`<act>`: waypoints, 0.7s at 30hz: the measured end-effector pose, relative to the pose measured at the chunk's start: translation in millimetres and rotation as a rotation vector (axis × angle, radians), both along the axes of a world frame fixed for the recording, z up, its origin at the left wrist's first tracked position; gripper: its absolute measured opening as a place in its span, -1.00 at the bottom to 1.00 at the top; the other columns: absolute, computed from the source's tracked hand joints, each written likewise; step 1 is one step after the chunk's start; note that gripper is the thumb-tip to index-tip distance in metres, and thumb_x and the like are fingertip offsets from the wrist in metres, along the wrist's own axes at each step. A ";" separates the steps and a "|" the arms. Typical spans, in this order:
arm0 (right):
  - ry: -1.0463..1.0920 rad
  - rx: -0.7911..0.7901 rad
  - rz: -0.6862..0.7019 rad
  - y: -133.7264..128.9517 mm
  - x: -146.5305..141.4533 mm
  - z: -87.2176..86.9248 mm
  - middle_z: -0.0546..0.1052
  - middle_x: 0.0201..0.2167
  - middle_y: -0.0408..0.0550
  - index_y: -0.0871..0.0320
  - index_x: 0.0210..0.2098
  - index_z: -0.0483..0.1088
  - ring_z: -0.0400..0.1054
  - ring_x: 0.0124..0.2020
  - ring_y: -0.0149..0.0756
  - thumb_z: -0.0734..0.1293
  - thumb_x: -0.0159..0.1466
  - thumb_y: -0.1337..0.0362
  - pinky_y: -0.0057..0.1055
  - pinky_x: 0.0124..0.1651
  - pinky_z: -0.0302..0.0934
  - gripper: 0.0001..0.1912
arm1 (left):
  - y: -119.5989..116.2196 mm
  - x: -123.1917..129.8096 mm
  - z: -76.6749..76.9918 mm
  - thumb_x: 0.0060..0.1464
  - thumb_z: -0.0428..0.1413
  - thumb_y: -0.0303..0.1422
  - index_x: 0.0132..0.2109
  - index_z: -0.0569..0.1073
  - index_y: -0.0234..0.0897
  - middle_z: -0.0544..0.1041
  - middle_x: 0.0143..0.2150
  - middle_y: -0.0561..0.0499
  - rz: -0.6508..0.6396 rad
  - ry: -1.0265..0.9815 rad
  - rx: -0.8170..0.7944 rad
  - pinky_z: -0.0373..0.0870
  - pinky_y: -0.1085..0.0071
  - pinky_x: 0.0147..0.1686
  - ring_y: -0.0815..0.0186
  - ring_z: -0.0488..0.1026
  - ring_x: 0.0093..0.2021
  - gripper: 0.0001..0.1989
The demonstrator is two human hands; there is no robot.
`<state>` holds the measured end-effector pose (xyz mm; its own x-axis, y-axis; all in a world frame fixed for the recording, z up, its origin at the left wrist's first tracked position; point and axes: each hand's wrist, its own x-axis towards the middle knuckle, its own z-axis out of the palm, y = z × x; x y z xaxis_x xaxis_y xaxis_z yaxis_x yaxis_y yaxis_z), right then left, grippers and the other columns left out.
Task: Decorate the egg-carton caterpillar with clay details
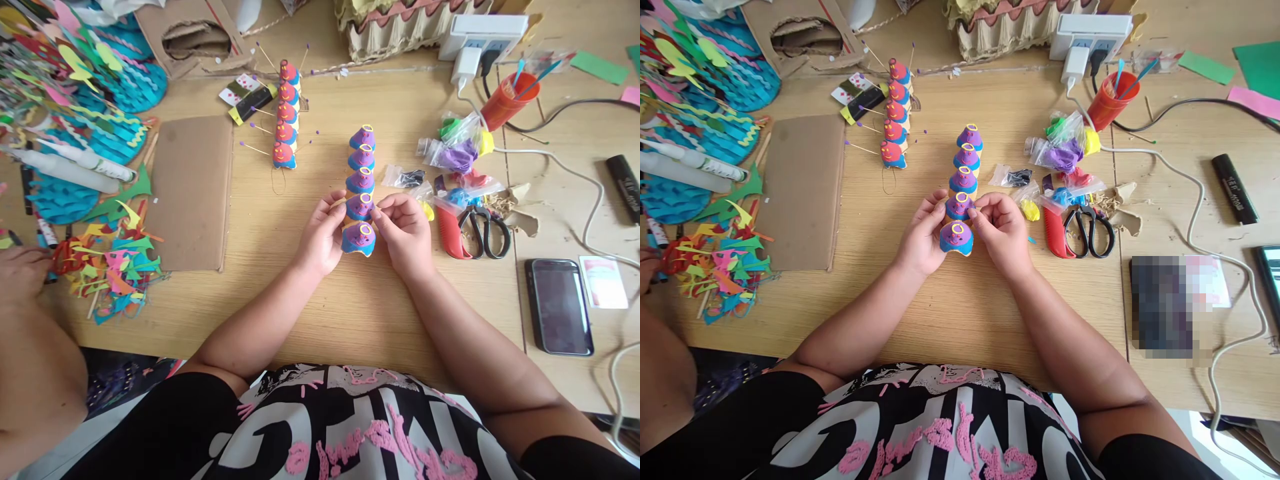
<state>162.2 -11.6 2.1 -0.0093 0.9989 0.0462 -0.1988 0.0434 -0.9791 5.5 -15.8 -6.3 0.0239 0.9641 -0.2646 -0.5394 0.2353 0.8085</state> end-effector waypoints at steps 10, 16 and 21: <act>-0.019 -0.003 0.013 0.9 -0.2 -1.3 0.42 -0.43 -0.22 0.00 -0.24 0.40 0.28 -0.44 -0.39 0.58 0.18 -0.17 -0.39 -0.38 0.27 -0.53 | 0.3 -0.8 -1.7 0.27 0.29 -0.15 0.05 0.42 -0.07 0.68 -0.07 0.05 -0.019 0.078 0.015 0.58 0.32 -0.09 0.26 0.69 -0.06 -0.69; 0.015 -0.010 0.013 0.8 -0.1 0.2 0.44 -0.43 -0.22 0.02 -0.27 0.42 0.28 -0.44 -0.41 0.60 0.16 -0.14 -0.41 -0.39 0.26 -0.53 | -0.7 0.6 1.2 0.27 0.29 -0.24 0.03 0.43 -0.08 0.68 -0.10 0.08 -0.007 0.012 0.002 0.57 0.38 -0.12 0.33 0.68 -0.11 -0.74; 0.027 -0.039 0.022 1.4 -0.1 1.3 0.46 -0.43 -0.21 0.03 -0.30 0.42 0.27 -0.45 -0.41 0.61 0.13 -0.15 -0.40 -0.39 0.26 -0.52 | -1.4 0.6 0.7 0.29 0.28 -0.24 0.04 0.45 -0.07 0.69 -0.07 0.07 -0.004 0.035 -0.008 0.58 0.35 -0.10 0.28 0.69 -0.06 -0.76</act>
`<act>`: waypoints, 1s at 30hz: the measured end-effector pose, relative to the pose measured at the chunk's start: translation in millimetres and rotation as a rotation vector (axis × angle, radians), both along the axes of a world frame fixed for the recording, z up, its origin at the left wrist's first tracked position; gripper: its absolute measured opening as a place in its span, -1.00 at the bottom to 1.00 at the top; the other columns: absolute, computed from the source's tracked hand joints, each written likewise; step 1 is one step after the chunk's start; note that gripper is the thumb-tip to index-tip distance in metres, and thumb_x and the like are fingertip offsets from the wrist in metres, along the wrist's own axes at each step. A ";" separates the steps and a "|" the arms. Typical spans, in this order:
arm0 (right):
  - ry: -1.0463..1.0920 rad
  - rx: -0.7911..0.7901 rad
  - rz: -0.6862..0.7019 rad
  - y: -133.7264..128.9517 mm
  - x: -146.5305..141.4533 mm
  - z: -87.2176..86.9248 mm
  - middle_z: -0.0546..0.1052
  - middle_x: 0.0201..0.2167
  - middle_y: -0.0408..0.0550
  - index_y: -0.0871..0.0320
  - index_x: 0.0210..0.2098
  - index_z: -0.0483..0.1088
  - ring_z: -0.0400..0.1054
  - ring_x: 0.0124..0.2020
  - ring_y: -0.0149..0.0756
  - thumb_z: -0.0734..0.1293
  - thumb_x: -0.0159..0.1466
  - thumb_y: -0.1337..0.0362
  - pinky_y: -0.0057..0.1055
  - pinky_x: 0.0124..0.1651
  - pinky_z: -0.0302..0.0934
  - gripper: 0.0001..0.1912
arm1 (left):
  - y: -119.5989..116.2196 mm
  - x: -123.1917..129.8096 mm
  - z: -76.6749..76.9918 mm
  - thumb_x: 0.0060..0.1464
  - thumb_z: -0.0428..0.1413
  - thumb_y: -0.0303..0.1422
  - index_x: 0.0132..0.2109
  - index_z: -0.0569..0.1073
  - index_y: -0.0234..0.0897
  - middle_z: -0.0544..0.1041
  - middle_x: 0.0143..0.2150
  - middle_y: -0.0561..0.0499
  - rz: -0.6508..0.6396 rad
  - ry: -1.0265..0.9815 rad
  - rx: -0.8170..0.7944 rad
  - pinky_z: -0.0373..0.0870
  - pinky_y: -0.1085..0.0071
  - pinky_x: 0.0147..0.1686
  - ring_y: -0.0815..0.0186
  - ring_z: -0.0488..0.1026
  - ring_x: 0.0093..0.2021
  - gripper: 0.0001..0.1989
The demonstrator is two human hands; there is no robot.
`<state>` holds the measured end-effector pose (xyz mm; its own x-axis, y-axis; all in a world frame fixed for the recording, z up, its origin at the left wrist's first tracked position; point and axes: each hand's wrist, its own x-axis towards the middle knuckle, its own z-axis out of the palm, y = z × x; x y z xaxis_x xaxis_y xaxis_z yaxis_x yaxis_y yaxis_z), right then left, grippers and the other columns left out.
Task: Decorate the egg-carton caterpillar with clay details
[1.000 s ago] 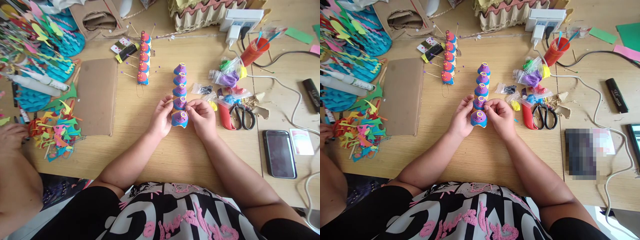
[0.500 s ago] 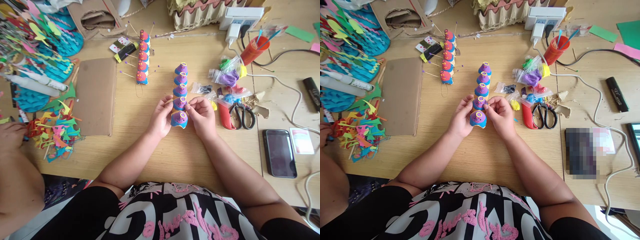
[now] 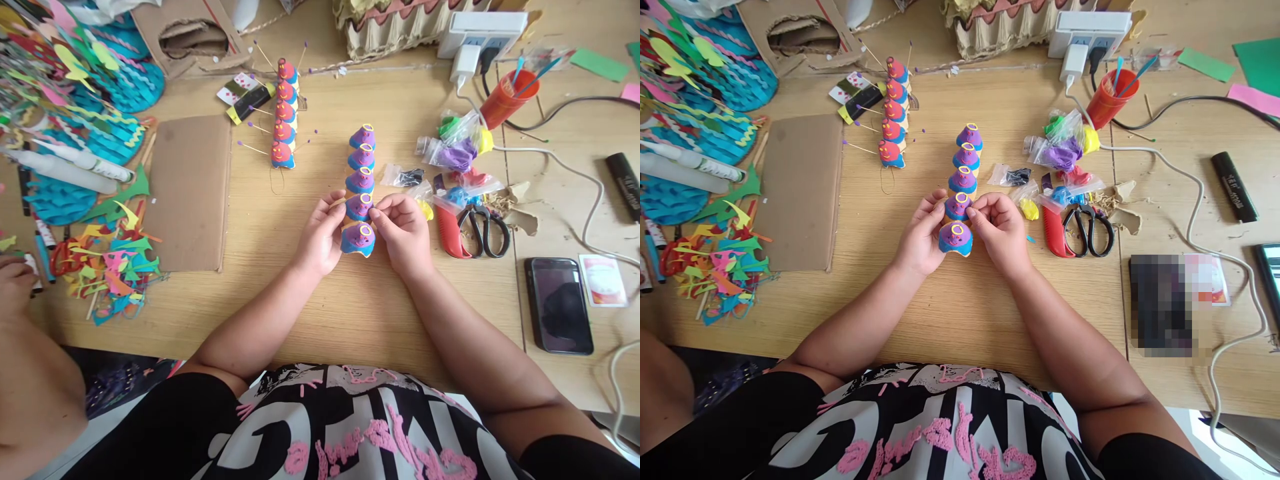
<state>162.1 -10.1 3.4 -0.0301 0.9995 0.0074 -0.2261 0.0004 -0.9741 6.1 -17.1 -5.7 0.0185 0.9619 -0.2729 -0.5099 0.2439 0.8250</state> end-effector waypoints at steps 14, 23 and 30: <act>0.083 -0.012 -0.007 0.1 2.1 -1.3 0.25 -0.56 -0.29 0.04 -0.29 0.43 0.03 -0.58 -0.48 0.48 0.29 -0.19 -0.45 -0.55 -0.06 -0.56 | -1.7 5.6 14.3 0.28 0.26 -0.39 -0.02 0.48 -0.16 0.68 -0.22 0.13 0.052 -0.179 -0.064 0.52 0.48 -0.14 0.41 0.67 -0.23 -0.83; 0.086 0.028 -0.035 -1.8 1.3 0.6 0.31 -0.52 -0.26 0.05 -0.25 0.50 0.10 -0.52 -0.48 0.57 0.22 -0.10 -0.45 -0.48 0.04 -0.61 | -0.7 5.5 16.2 0.34 0.18 -0.43 0.07 0.50 -0.16 0.72 -0.14 0.09 0.061 -0.226 -0.141 0.54 0.41 0.01 0.34 0.71 -0.11 -0.81; 0.054 -0.007 -0.072 -3.2 1.1 3.8 0.28 -0.56 -0.27 0.03 -0.23 0.51 0.05 -0.56 -0.46 0.47 0.31 -0.14 -0.43 -0.51 -0.03 -0.62 | 0.1 6.4 22.4 0.37 0.12 -0.49 0.09 0.50 -0.17 0.70 -0.19 0.10 0.066 -0.295 -0.177 0.54 0.50 -0.14 0.44 0.67 -0.26 -0.78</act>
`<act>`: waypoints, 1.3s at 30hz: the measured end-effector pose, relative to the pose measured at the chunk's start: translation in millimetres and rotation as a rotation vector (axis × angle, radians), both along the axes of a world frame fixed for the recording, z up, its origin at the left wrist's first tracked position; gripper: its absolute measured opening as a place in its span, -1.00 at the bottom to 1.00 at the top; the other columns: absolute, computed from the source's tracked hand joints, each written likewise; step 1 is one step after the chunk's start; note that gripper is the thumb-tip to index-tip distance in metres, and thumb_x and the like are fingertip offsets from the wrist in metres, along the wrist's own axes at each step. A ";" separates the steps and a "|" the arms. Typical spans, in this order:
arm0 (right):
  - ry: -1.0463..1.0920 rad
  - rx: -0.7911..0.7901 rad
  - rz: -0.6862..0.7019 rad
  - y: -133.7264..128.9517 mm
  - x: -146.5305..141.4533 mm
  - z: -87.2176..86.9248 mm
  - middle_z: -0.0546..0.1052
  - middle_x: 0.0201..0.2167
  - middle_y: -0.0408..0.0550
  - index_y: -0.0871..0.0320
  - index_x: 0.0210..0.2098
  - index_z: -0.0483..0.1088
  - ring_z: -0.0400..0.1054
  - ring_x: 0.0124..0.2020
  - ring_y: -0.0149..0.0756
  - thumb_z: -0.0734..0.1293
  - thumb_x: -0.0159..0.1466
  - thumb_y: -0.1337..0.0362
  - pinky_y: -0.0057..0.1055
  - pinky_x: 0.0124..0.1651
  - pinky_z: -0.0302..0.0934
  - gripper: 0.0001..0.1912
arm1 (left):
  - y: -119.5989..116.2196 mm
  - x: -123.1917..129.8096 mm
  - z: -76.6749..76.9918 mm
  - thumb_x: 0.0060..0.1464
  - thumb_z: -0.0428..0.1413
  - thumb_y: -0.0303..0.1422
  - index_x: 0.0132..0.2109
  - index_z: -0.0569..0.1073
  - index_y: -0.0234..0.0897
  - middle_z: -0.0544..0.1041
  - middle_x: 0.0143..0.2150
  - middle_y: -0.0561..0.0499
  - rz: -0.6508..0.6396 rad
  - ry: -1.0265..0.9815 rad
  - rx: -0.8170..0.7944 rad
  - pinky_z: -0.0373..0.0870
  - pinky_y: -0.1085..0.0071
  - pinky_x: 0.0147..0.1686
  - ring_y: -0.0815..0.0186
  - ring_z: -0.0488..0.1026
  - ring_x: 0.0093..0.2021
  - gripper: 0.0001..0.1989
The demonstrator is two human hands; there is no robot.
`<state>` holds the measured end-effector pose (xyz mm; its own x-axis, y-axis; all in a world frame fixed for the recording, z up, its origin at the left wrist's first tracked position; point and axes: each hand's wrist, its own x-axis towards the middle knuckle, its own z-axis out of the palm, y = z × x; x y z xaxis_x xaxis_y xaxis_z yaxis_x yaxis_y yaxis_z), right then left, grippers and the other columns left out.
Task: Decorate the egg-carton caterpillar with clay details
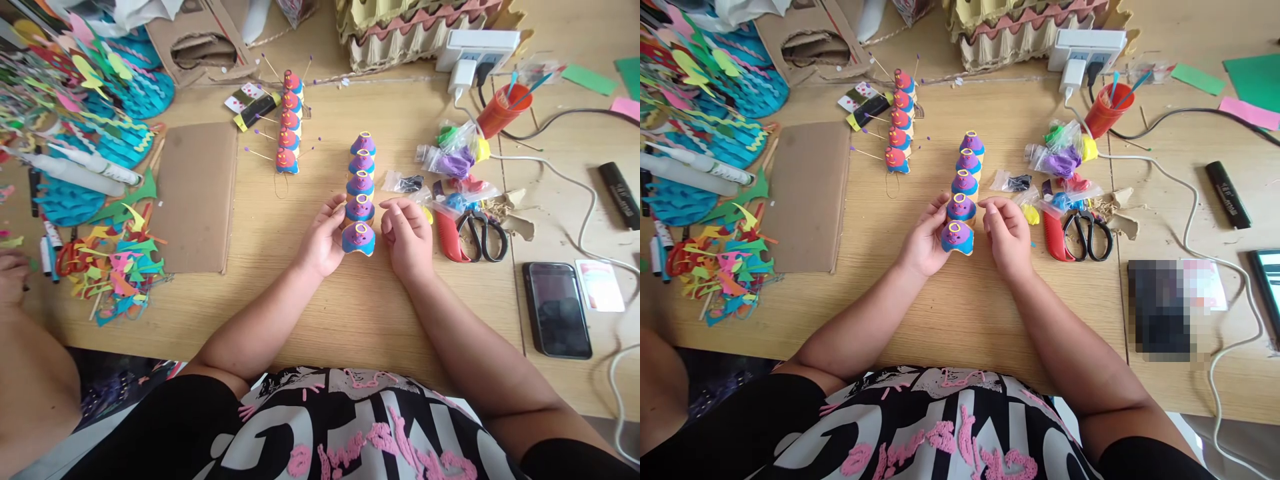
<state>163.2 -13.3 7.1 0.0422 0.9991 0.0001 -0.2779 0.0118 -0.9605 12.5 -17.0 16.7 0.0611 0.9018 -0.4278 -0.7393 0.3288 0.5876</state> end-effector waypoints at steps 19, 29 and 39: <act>-1.495 -0.066 0.264 4.9 59.2 64.6 0.55 -0.42 -0.06 0.12 -0.14 0.58 0.35 -0.38 -0.21 0.42 0.29 0.29 -0.31 -0.34 -0.01 -0.85 | 6.9 -3.7 -4.1 0.33 0.14 -0.55 0.03 0.53 -0.16 0.66 -0.15 0.11 -0.044 -0.076 0.000 0.51 0.46 -0.13 0.46 0.61 -0.27 -0.77; -1.453 0.093 0.227 14.6 49.7 29.9 0.58 -0.35 0.06 0.10 -0.40 0.38 0.41 -0.29 -0.12 0.35 0.28 0.37 -0.27 -0.27 0.10 -0.88 | 6.6 -3.7 -0.2 0.33 0.10 -0.57 -0.03 0.51 -0.18 0.67 -0.20 0.12 -0.049 -0.083 0.020 0.55 0.44 -0.13 0.44 0.64 -0.26 -0.79; 0.054 -0.176 0.209 19.9 37.9 18.2 0.45 -0.54 -0.28 0.01 -0.27 0.40 0.04 -0.61 -0.46 0.55 0.09 0.10 -0.46 -0.57 -0.10 -0.68 | 7.8 -5.1 -0.5 0.29 0.16 -0.57 -0.02 0.54 -0.17 0.68 -0.14 0.10 -0.042 -0.082 0.013 0.54 0.45 -0.09 0.46 0.64 -0.25 -0.77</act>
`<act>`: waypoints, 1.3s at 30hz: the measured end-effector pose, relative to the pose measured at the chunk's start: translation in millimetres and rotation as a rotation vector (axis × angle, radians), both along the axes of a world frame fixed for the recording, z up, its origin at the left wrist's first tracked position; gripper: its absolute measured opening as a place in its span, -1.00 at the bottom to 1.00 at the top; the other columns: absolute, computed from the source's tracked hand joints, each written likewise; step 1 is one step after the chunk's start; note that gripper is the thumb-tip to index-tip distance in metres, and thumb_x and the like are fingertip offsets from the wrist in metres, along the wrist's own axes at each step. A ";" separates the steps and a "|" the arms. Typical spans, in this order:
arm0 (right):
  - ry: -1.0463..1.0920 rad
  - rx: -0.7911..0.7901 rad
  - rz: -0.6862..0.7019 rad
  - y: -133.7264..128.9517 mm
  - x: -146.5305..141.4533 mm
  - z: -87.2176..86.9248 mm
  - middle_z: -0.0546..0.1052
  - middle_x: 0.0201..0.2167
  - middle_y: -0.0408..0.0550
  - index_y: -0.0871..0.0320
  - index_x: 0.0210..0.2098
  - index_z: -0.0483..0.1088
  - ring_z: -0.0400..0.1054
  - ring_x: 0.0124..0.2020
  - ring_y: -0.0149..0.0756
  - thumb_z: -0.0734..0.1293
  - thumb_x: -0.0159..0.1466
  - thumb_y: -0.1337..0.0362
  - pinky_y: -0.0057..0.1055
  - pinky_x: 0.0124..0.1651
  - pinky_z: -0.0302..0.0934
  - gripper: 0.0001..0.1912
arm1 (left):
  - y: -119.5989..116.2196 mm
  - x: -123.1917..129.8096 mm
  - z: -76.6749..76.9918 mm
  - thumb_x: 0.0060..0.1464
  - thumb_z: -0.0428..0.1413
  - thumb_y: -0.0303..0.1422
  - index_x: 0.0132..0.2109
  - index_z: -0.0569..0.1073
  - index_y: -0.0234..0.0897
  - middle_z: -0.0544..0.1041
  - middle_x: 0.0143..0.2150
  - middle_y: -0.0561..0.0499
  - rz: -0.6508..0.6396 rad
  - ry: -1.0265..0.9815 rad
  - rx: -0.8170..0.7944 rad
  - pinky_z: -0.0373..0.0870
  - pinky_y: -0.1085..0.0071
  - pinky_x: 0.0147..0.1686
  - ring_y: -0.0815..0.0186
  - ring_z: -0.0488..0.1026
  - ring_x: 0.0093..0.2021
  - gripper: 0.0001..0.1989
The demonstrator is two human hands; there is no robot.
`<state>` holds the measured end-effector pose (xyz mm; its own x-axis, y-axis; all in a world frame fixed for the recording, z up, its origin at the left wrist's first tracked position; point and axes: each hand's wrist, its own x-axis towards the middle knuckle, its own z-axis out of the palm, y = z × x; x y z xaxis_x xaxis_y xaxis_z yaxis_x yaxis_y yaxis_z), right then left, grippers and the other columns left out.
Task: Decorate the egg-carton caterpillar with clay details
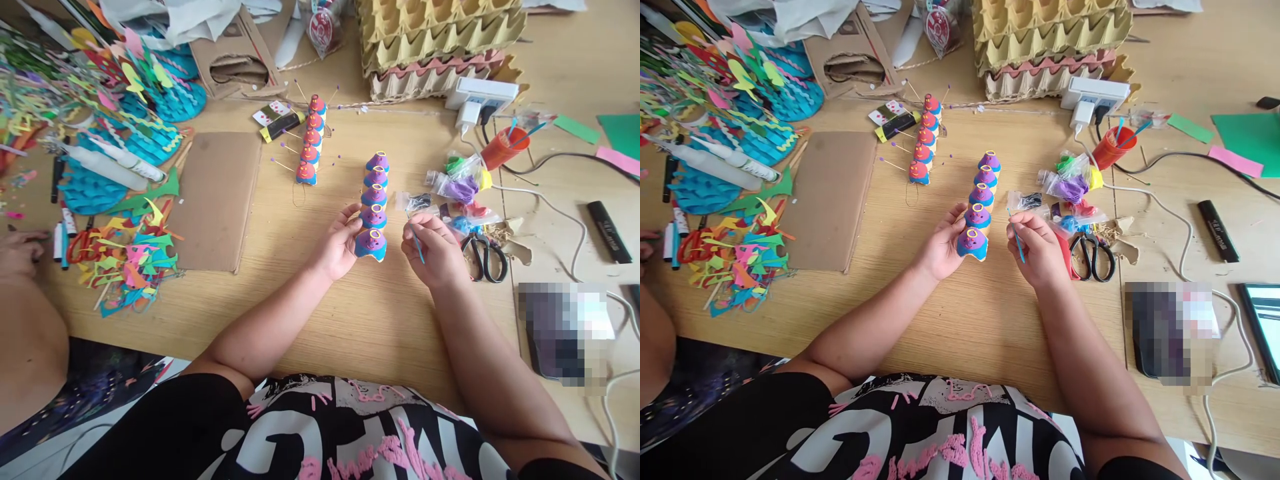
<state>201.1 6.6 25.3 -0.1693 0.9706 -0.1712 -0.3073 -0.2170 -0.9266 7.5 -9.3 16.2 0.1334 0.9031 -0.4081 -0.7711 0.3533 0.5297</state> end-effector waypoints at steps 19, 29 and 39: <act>0.082 0.097 0.069 -18.6 -20.5 -8.8 0.41 -0.69 -0.29 0.05 -0.42 0.34 0.15 -0.66 -0.46 0.61 0.12 -0.15 -0.49 -0.56 -0.02 -0.48 | -1.4 1.2 -0.4 0.34 0.11 -0.53 0.22 0.48 -0.08 0.71 -0.03 0.06 0.014 -0.027 -0.008 0.58 0.47 -0.18 0.41 0.68 -0.24 -0.61; -0.058 0.263 0.077 -27.1 -24.8 -14.5 0.59 -0.49 -0.19 0.05 -0.35 0.49 0.47 -0.47 -0.37 0.65 0.15 0.08 -0.38 -0.37 0.38 -0.68 | -1.2 1.1 -2.0 0.39 0.07 -0.51 0.23 0.50 -0.08 0.69 -0.03 0.05 0.011 0.005 -0.022 0.57 0.52 -0.26 0.43 0.66 -0.26 -0.63; -0.193 0.335 -0.030 -31.4 -25.3 -9.6 0.53 -0.51 -0.17 0.04 -0.38 0.48 0.38 -0.50 -0.36 0.62 0.17 -0.03 -0.36 -0.42 0.32 -0.64 | -1.5 0.9 -3.0 0.40 0.10 -0.46 0.29 0.46 -0.06 0.70 0.02 0.05 0.016 0.012 -0.066 0.58 0.48 -0.19 0.39 0.67 -0.19 -0.61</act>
<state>175.8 -24.8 15.7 -0.1359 0.9821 0.1307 -0.1220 0.1143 -0.9859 8.4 -10.7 13.2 0.1137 0.8760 -0.4687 -0.7705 0.3755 0.5150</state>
